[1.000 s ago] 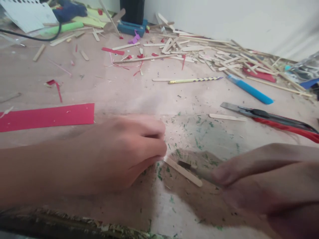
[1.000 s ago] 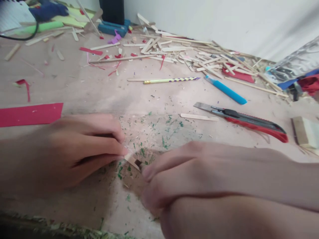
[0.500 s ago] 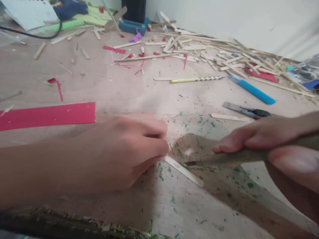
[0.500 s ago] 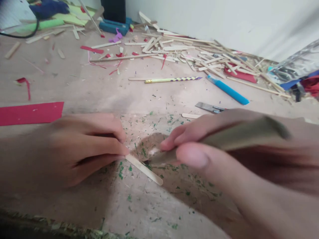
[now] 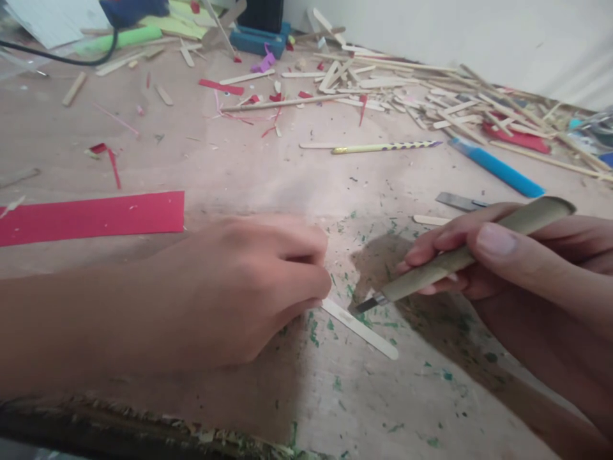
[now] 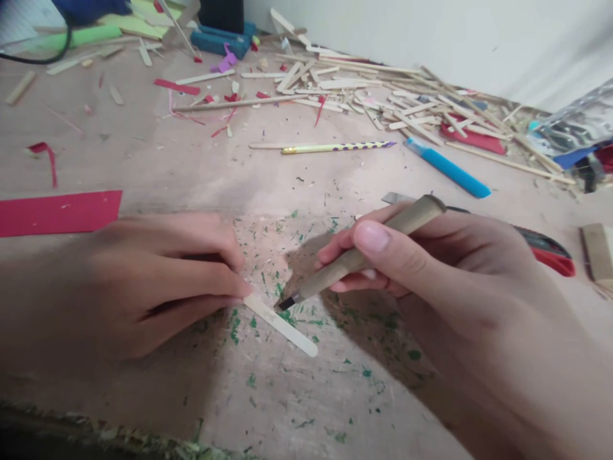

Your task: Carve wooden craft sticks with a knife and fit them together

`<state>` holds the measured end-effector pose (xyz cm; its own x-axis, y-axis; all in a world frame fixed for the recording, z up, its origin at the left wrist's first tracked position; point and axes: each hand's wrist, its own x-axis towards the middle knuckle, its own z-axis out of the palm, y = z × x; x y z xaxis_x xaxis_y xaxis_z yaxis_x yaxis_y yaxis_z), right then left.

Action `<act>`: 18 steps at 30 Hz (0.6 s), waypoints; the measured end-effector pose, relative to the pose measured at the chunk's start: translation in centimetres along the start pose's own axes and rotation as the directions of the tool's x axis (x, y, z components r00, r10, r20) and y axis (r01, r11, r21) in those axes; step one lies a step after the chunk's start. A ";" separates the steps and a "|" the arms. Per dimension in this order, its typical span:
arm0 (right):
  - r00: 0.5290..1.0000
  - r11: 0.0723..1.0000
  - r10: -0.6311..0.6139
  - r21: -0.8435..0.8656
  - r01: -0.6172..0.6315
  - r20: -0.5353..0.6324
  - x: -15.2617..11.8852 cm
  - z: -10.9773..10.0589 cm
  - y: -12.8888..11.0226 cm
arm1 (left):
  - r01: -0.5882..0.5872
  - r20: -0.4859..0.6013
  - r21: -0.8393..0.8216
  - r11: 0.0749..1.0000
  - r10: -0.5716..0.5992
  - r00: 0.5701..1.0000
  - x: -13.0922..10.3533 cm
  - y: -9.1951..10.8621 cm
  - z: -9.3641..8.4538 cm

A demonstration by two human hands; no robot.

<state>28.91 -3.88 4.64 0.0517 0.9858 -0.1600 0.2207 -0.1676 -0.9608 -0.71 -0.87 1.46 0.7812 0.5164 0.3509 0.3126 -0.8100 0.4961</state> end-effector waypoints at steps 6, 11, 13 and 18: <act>0.993 0.997 0.005 0.075 -0.014 0.119 0.9 1.0 -0.5 | 0.006 0.004 0.014 1.000 -0.006 1.000 -0.1 0.1 -0.1; 0.988 0.999 0.006 0.049 -0.014 0.153 1.3 1.8 -0.4 | 0.002 -0.015 0.037 0.999 -0.002 1.000 -0.2 0.3 0.0; 0.985 0.999 0.008 0.043 -0.016 0.175 1.4 2.2 -0.2 | 0.011 -0.013 0.038 0.999 -0.011 1.000 -0.2 0.5 0.0; 0.971 0.999 0.019 0.039 -0.029 0.237 1.7 3.1 0.1 | 0.034 -0.023 0.021 0.999 -0.034 0.999 -0.2 0.6 0.0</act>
<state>25.95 -2.14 3.60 -0.1764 0.9577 -0.2274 0.1813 -0.1955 -0.9638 -0.64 -1.47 1.68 0.7577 0.5497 0.3517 0.3504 -0.7973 0.4914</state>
